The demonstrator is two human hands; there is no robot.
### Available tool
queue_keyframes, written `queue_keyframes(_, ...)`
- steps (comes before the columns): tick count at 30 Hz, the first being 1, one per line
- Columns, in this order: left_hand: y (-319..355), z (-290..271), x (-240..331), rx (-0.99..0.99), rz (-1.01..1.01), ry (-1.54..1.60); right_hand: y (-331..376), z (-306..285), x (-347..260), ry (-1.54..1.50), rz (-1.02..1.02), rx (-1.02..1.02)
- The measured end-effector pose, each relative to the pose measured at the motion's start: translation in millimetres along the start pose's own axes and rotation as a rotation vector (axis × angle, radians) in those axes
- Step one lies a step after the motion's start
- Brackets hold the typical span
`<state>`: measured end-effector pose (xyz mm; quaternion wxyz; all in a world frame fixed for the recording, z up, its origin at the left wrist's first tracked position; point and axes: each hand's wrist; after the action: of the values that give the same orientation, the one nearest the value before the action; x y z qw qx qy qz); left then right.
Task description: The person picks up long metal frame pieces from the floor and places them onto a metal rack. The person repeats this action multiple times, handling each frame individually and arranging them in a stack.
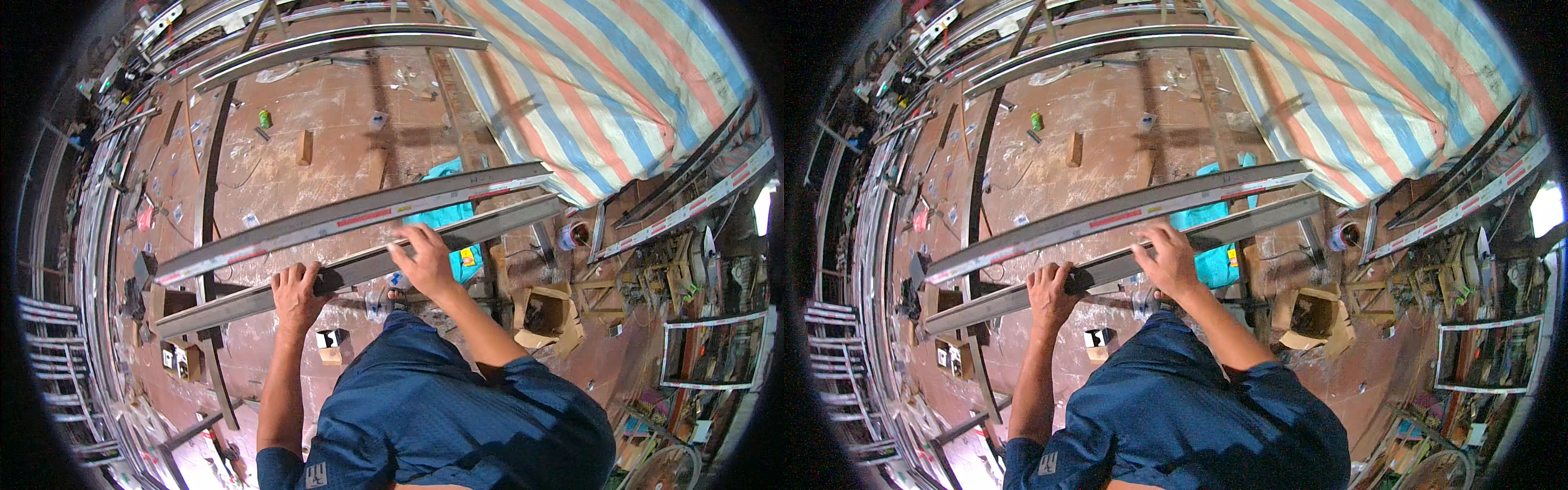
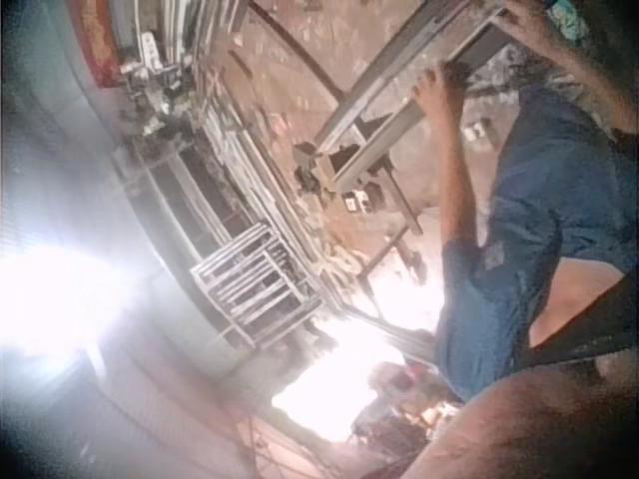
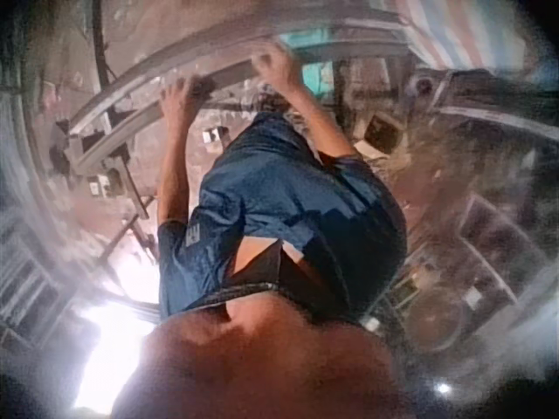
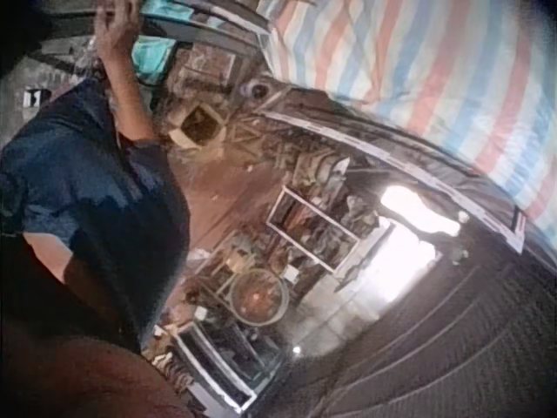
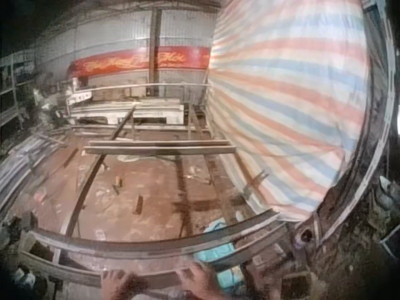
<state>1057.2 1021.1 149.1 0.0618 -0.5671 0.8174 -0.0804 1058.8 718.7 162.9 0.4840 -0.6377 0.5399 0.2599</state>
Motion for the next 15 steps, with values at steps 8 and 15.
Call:
queue_keyframes(8, -64, 45, -14, 0.152, -0.032, -0.117, -87, 35, 67, 0.339, -0.089, -0.241)
queue_keyframes(15, -107, 73, -39, 0.039, -0.058, -0.188, -127, 54, 68, 0.447, -0.152, -0.22)
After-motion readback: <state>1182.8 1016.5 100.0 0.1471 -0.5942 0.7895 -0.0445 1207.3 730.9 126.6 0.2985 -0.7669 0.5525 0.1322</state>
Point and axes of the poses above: each hand's wrist, its own y-axis away from the middle knuckle, its own z-axis out of the palm, x = y × z, and after that the axes turned 11 degrees about -y, right-handed
